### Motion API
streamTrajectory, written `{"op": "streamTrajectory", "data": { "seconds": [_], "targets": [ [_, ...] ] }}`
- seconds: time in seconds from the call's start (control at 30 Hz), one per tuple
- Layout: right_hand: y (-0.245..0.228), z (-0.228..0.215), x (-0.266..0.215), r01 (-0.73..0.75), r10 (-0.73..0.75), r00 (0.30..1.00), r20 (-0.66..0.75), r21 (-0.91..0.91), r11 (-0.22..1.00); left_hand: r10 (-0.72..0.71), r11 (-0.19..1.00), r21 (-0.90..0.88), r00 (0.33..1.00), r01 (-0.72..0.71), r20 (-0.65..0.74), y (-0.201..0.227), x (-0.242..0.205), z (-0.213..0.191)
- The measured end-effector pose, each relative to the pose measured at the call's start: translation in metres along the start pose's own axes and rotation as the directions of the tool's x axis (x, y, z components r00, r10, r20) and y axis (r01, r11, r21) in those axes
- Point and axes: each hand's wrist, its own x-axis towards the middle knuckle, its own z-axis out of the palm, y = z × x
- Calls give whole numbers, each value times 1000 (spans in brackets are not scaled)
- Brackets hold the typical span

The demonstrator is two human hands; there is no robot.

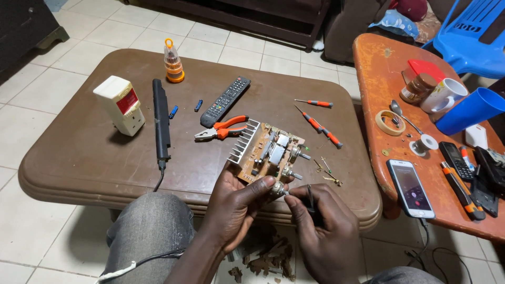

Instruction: Disassembling a mobile phone and working on a circuit board using a screwdriver.

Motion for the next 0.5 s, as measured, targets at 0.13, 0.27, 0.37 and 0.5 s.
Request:
{"op": "streamTrajectory", "data": {
  "seconds": [0.13,0.27,0.37,0.5],
  "targets": [
    [2,11,-8,-226,225,974,-14,-65,972,-12,1000,6,999,12,-30,-3,-1,1],
    [0,19,-10,-438,438,899,-10,13,899,9,1000,6,998,-9,-58,-4,0,4],
    [3,20,-12,-497,501,865,-25,102,862,23,993,113,999,-20,-32,-12,5,-7],
    [3,13,-8,-528,540,841,19,244,813,21,984,175,999,-16,-28,-18,7,-11]
  ]
}}
